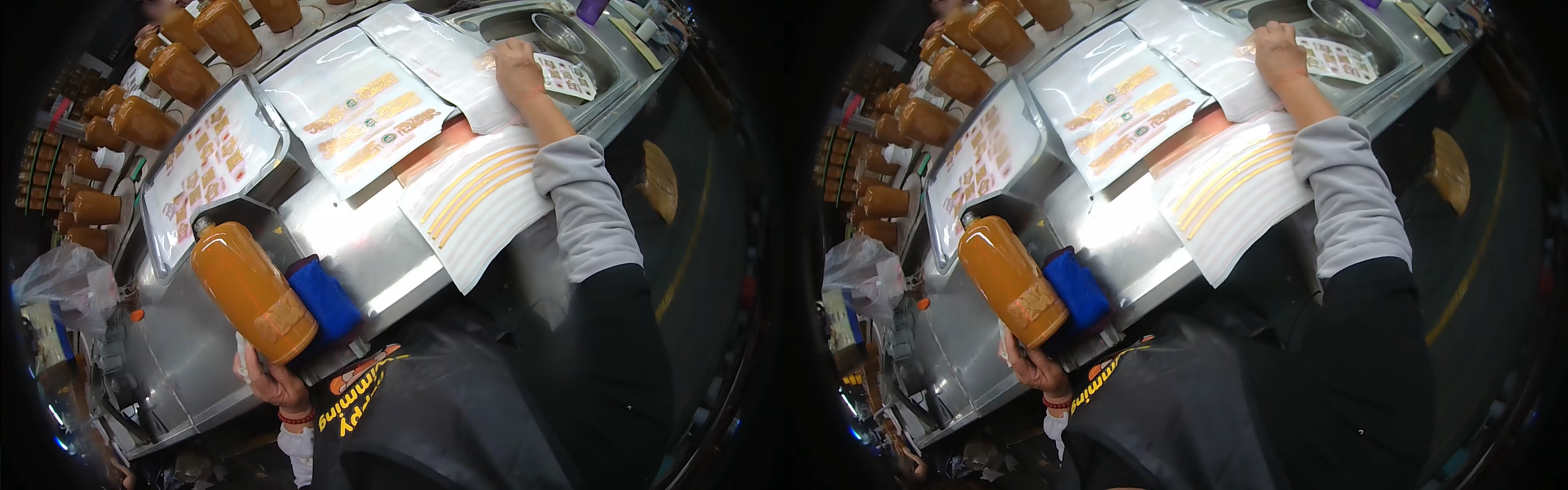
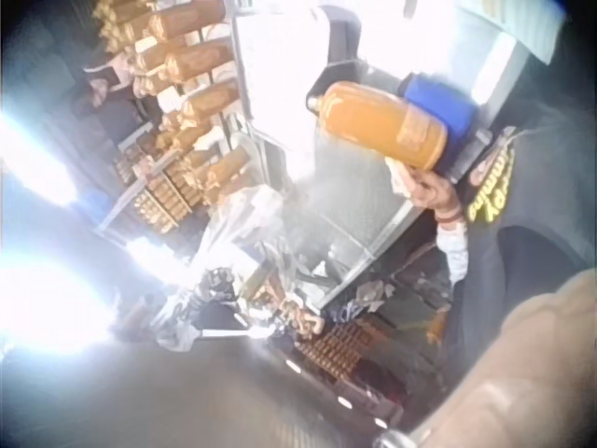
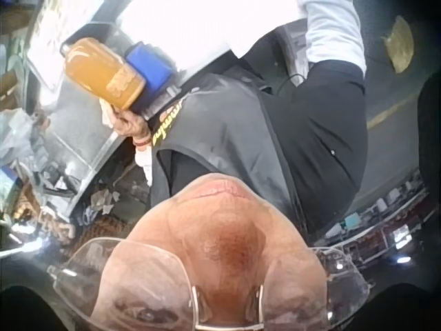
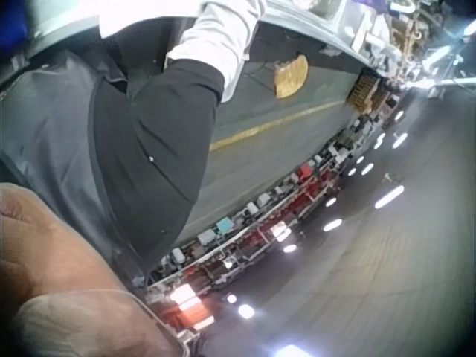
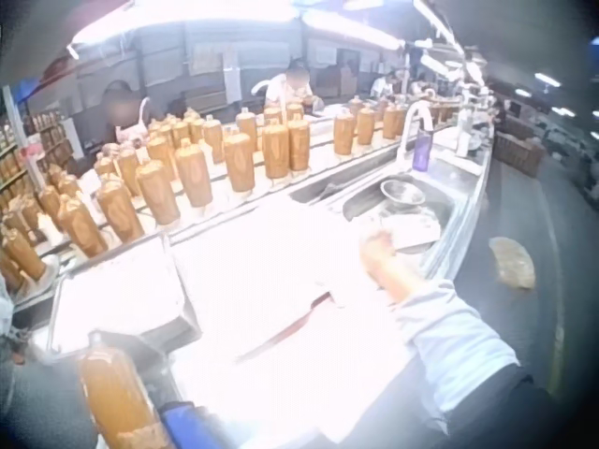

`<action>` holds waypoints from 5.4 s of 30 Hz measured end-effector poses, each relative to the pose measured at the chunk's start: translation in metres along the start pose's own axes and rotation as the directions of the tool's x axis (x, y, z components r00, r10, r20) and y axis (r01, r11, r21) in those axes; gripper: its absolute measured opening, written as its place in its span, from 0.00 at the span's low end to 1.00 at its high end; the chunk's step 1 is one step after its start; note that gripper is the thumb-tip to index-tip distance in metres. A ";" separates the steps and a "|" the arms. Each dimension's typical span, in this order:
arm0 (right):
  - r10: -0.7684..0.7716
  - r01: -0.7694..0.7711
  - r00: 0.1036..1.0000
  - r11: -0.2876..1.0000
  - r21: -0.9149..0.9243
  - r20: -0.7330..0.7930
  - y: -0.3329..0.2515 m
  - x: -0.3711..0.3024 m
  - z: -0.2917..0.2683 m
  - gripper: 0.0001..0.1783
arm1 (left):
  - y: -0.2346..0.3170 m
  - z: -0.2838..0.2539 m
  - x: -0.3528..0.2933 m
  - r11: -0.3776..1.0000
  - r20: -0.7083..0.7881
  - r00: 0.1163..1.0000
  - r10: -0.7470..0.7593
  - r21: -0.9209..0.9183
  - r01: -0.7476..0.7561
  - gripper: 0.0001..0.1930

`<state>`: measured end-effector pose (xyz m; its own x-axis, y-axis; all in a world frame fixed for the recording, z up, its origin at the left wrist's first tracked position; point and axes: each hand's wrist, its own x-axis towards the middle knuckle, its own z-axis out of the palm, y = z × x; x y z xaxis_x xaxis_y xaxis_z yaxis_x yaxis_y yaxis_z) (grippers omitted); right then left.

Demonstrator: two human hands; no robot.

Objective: The person applies adhesive labels to amber-colored bottles, smoothing each label with a green card and peeling off backing layers. They handle multiple bottles one at a time, rotating them to align and press the labels, then place finished bottles aside.

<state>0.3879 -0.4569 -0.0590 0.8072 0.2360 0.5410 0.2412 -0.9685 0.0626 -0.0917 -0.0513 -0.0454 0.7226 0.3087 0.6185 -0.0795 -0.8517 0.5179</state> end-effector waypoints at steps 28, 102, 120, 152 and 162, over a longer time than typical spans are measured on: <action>-0.195 0.168 0.958 0.976 -0.137 -0.211 0.009 0.010 -0.016 0.06 | 0.005 0.002 0.005 0.998 -0.007 1.000 -0.028 -0.048 0.027 0.19; -0.769 0.493 0.588 0.097 0.864 -0.250 -0.345 -0.048 -0.224 0.12 | -0.002 0.010 0.094 0.547 0.349 0.902 -0.253 -0.717 0.431 0.44; -0.679 0.472 0.687 0.145 0.870 -0.260 -0.314 0.000 -0.195 0.11 | 0.013 0.014 0.100 0.533 0.270 0.884 -0.382 -0.717 0.449 0.41; -0.769 0.380 0.622 0.132 0.915 -0.147 -0.346 -0.038 -0.221 0.11 | -0.007 0.017 0.108 0.524 0.274 0.894 -0.355 -0.734 0.433 0.39; -0.650 0.525 0.719 0.276 0.805 -0.245 -0.326 -0.091 -0.230 0.23 | -0.011 0.025 0.108 0.562 0.231 0.890 -0.392 -0.706 0.431 0.39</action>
<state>0.1121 -0.1812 0.0639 0.2913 0.7800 0.5539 0.9239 -0.0792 -0.3743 0.0038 -0.0190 0.0009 0.8332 0.5111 0.2110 -0.2180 -0.0470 0.9748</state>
